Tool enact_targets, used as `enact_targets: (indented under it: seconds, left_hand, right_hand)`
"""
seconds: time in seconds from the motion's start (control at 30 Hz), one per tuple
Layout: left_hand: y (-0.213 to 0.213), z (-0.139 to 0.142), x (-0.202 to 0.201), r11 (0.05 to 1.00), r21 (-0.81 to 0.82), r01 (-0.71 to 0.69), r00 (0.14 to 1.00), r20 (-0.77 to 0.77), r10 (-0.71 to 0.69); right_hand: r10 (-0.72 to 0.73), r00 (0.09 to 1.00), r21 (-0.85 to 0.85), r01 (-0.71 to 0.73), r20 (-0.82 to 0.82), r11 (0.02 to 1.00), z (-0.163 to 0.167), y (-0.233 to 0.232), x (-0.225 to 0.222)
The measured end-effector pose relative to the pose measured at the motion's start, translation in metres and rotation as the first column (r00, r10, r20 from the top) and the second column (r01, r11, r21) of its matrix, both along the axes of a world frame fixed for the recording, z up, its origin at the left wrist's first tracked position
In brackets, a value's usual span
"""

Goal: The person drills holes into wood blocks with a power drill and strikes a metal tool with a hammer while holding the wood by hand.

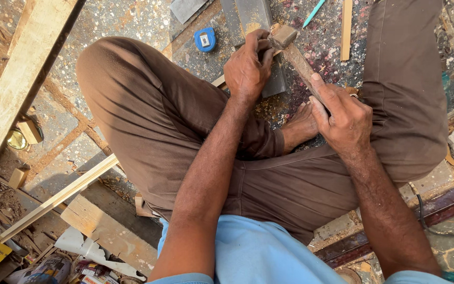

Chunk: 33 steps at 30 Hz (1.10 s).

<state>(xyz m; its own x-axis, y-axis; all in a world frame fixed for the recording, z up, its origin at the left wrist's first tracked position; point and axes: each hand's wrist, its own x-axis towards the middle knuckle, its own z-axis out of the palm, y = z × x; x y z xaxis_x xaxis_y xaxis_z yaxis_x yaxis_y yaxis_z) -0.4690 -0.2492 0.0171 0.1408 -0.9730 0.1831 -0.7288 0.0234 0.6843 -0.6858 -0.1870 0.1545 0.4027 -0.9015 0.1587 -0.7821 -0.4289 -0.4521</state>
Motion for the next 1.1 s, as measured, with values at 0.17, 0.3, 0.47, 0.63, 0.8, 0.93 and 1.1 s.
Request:
enact_targets:
  seconds: [0.17,0.3,0.47,0.63,0.8,0.93,1.1]
  left_hand:
    - [-0.002,0.004,-0.001,1.000,-0.008,0.009,1.000,0.023,-0.009]
    - [-0.002,0.013,0.000,0.993,0.117,0.006,1.000,0.029,-0.010]
    - [-0.001,0.027,0.006,0.998,0.039,0.048,0.990,-0.133,-0.043]
    - [-0.001,0.032,0.009,0.998,-0.023,0.052,0.914,-0.402,-0.057]
    - [-0.002,0.037,0.008,0.996,0.014,0.088,0.959,-0.270,-0.081]
    - [0.001,0.040,0.002,0.996,0.059,0.071,0.985,-0.163,-0.060]
    - [-0.011,0.038,0.003,0.986,0.110,-0.127,0.828,-0.536,0.166]
  right_hand:
    - [0.017,0.999,-0.026,-0.017,-0.028,1.000,0.000,0.000,0.003]
    - [-0.001,0.999,0.031,0.002,-0.036,1.000,-0.003,0.001,0.006]
    - [-0.134,0.980,0.090,0.122,0.145,0.988,-0.007,-0.006,0.000]
    - [-0.240,0.867,0.231,0.150,0.437,0.961,-0.015,-0.027,-0.008]
    - [-0.619,0.659,0.732,0.150,0.426,0.664,-0.042,-0.058,-0.011]
    - [-0.674,0.596,0.817,0.051,0.437,0.574,-0.068,-0.074,-0.008]
    - [-0.658,0.705,0.799,0.222,0.264,0.558,-0.077,-0.077,0.003]
